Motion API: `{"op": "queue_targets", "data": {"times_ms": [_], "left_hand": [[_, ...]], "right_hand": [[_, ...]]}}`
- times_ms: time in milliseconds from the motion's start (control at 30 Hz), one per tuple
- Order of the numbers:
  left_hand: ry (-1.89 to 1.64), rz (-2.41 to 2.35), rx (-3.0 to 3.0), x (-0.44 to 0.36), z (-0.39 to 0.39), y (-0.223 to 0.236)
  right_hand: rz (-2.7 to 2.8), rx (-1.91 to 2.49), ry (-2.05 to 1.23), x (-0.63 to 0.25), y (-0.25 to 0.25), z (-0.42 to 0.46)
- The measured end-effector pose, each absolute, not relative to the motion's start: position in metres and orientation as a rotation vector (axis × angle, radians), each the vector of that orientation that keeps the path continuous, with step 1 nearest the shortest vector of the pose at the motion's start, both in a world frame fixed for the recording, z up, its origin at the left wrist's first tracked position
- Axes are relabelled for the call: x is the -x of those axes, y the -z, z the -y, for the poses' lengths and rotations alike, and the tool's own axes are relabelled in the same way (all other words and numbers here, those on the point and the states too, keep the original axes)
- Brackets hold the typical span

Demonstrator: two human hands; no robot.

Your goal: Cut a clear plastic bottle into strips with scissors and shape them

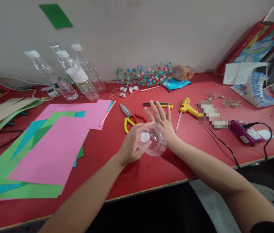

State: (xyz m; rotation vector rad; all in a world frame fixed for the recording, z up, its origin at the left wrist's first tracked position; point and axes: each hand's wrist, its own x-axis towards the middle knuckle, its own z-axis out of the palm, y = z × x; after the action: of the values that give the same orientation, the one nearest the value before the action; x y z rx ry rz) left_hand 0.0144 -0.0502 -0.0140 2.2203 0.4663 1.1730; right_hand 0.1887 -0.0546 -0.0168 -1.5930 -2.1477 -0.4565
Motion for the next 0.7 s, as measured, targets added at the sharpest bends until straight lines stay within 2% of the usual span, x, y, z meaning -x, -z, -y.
{"op": "queue_targets", "data": {"times_ms": [167, 400, 567, 700], "left_hand": [[-0.847, -0.407, -2.491, -0.018, 0.053, 0.016], [-0.945, -0.428, -2.421, -0.017, 0.055, 0.011], [-1.174, -0.744, -1.837, -0.017, 0.052, 0.014], [-1.081, -0.843, -1.371, -0.017, 0.039, 0.019]], "right_hand": [[2.067, 1.577, 0.356, -0.191, 0.012, 0.056], [2.087, 1.547, 0.314, -0.188, 0.012, 0.060], [2.040, 1.522, 0.243, -0.190, 0.012, 0.056], [1.928, 1.266, -0.017, -0.190, 0.008, 0.058]]}}
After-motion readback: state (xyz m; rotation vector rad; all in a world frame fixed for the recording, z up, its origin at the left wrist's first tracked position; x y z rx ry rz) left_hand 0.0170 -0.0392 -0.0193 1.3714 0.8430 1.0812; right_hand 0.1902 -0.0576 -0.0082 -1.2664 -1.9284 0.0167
